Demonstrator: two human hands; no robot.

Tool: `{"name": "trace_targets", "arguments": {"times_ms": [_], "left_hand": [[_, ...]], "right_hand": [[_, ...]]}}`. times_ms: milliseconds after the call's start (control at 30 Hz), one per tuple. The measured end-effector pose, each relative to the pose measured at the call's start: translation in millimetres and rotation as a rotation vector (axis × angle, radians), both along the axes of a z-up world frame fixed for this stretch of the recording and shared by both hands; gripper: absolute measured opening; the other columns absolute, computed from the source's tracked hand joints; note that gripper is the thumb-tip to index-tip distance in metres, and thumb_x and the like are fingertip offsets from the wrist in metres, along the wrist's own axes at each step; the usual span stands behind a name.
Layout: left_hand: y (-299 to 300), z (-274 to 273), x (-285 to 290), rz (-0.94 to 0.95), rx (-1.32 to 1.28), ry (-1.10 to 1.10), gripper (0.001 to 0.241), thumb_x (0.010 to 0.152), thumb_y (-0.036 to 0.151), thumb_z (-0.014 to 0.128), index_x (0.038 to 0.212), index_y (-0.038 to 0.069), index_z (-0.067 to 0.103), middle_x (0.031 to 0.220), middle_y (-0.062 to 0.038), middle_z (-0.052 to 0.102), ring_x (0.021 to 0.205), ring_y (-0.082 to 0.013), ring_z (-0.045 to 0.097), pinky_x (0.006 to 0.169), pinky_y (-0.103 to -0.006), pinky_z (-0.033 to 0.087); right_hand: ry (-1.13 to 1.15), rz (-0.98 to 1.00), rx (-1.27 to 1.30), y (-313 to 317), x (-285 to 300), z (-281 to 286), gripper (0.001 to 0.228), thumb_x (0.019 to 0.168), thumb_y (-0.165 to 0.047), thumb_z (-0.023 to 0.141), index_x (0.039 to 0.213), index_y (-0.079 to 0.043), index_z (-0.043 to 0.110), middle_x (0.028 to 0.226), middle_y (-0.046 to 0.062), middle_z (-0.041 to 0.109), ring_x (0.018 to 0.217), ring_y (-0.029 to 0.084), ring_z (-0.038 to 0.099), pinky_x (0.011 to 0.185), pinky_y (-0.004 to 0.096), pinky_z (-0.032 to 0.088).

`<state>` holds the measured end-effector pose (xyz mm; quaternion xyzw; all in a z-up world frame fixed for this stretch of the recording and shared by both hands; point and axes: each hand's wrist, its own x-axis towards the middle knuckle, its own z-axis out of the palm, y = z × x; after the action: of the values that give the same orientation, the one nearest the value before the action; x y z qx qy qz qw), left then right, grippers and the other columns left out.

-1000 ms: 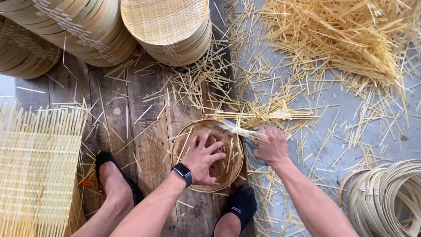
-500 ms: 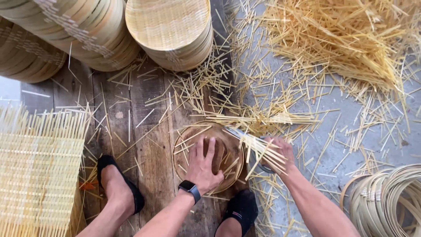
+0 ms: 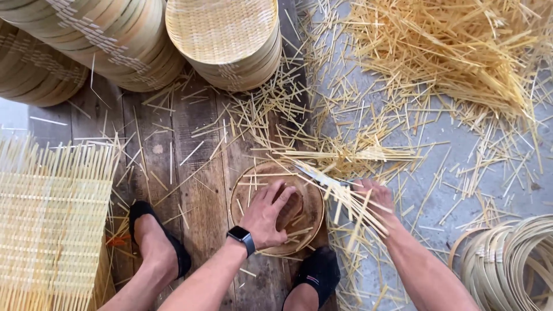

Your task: The person sits on a low stool in a bamboo workshop and uses scissors to trim excess bamboo strips from the edge of a woven steamer-basket lid held over a round wooden mold. They rotate the lid, cut off protruding strip ends, press a bent bamboo rim hoop around the edge, and set the finished lid onto a stack of completed lids.

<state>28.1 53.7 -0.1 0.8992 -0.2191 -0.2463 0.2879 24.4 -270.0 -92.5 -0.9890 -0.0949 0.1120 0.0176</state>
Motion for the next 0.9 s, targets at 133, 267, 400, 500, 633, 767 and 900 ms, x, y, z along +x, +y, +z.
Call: {"name": "trace_targets", "arguments": {"times_ms": [133,267,400,500,633,767,900], "left_hand": [[1.9,-2.4,2.6,-0.017,-0.011,-0.038,0.106,0.057,0.019,0.084,0.15,0.017,0.034,0.151,-0.017,0.033,0.136,-0.0459,0.04,0.115,-0.0512,0.036],[6.0,0.8,5.1,-0.107,-0.017,0.016,0.106,0.056,0.019,0.086,0.148,0.019,0.035,0.153,-0.017,0.033,0.138,-0.0456,0.038,0.119,-0.0512,0.034],[6.8,-3.3,7.0,-0.118,-0.03,0.038,0.108,0.056,0.019,0.086,0.15,0.022,0.034,0.156,-0.017,0.032,0.14,-0.0454,0.036,0.119,-0.0501,0.032],[11.2,-21.2,3.2,0.091,-0.156,0.072,0.1,0.068,0.03,0.088,0.152,0.022,0.036,0.159,-0.02,0.03,0.144,-0.0416,0.036,0.113,-0.0493,0.033],[31.1,-62.6,34.0,0.608,0.039,-0.13,0.089,0.077,0.054,0.084,0.15,0.018,0.047,0.156,-0.014,0.043,0.144,-0.0354,0.044,0.119,-0.0501,0.034],[38.2,-69.4,64.6,0.646,0.106,0.232,0.087,0.066,0.063,0.085,0.137,0.016,0.062,0.144,-0.013,0.051,0.135,-0.0295,0.05,0.118,-0.0423,0.04],[10.8,-75.1,92.3,0.451,0.264,0.383,0.08,0.069,0.057,0.089,0.136,0.022,0.066,0.147,-0.012,0.048,0.135,-0.0292,0.044,0.117,-0.0463,0.031]], "right_hand": [[0.122,-0.087,0.075,2.4,0.4,-10.0,0.024,0.093,-0.032,0.064,0.094,-0.008,0.063,0.089,0.011,0.067,0.079,0.024,0.07,0.067,0.041,0.058],[-0.192,0.047,0.105,12.5,4.2,-13.0,0.014,0.084,-0.017,0.062,0.094,-0.008,0.064,0.087,0.012,0.069,0.084,0.029,0.07,0.072,0.044,0.055],[0.308,-0.276,0.135,-15.9,-5.7,-57.5,0.016,0.102,-0.025,0.052,0.108,-0.016,0.063,0.094,0.006,0.071,0.078,0.023,0.072,0.071,0.036,0.06],[0.157,-0.65,0.388,-39.7,-26.8,-48.7,0.025,0.092,-0.03,0.066,0.102,-0.007,0.07,0.101,0.014,0.074,0.097,0.028,0.072,0.089,0.043,0.057],[0.159,-0.887,-0.004,-46.0,-23.3,-40.3,0.064,0.073,-0.044,0.088,0.112,0.002,0.064,0.115,0.023,0.063,0.111,0.038,0.059,0.097,0.052,0.044],[0.051,-0.711,0.088,-27.5,-39.6,-1.7,0.068,0.073,-0.033,0.086,0.126,0.003,0.062,0.126,0.027,0.058,0.116,0.042,0.058,0.098,0.049,0.05],[0.264,-0.633,0.743,48.5,-9.5,47.4,0.043,0.087,-0.027,0.076,0.124,-0.004,0.068,0.107,0.013,0.074,0.098,0.022,0.072,0.089,0.034,0.058]]}}
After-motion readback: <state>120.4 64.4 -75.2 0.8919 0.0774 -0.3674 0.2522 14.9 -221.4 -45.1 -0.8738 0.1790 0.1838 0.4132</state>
